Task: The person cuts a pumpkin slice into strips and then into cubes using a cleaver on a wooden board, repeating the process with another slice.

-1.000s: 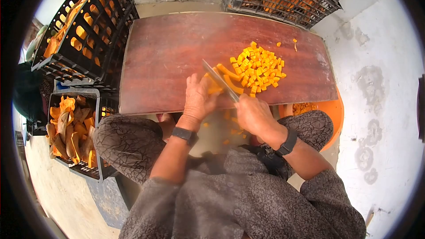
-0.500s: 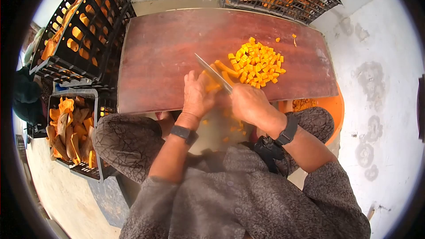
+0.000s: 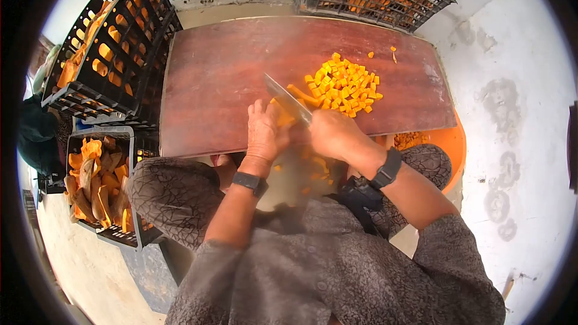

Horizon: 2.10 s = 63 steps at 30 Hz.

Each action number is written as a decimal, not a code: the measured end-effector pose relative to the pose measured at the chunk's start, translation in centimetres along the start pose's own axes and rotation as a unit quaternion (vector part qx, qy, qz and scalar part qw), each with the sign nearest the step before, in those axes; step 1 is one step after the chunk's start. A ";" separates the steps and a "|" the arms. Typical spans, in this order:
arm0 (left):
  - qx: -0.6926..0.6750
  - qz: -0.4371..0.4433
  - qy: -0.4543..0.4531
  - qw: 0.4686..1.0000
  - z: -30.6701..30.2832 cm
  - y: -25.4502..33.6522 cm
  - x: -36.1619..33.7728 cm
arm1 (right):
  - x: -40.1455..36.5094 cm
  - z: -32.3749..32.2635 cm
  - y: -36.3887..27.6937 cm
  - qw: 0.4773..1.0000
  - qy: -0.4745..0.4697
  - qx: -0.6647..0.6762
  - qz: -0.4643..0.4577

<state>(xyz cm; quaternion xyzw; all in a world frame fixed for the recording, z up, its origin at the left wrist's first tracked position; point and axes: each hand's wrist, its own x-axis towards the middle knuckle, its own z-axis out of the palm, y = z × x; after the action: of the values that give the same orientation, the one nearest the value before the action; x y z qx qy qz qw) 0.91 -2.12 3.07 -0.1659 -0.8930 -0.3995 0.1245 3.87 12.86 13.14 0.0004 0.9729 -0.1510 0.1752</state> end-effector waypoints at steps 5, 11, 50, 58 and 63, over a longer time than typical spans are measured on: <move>0.010 -0.006 -0.010 1.000 0.2 -0.1 0.4 | 0.7 0.3 -0.5 0.999 -0.045 -0.031 -0.003; 0.005 0.034 -0.011 0.999 0.0 -0.5 0.2 | 3.1 2.7 -0.3 0.999 0.037 0.018 -0.006; 0.143 -0.013 0.070 0.987 -2.8 -6.1 1.6 | 1.8 1.1 4.8 0.954 0.129 0.270 -0.011; 0.228 0.001 0.017 0.974 -2.7 -4.4 2.0 | -1.2 -0.3 7.4 0.901 0.062 0.419 0.092; 0.219 0.092 -0.025 0.971 -2.4 -2.5 2.8 | -1.8 -0.1 8.5 0.892 0.063 0.431 0.119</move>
<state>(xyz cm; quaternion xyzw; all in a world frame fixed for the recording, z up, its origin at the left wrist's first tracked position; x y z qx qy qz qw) -2.42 -4.91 3.92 -0.2256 -0.9424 -0.1772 0.1719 6.00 21.10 11.30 0.2009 0.8139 -0.5334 0.1124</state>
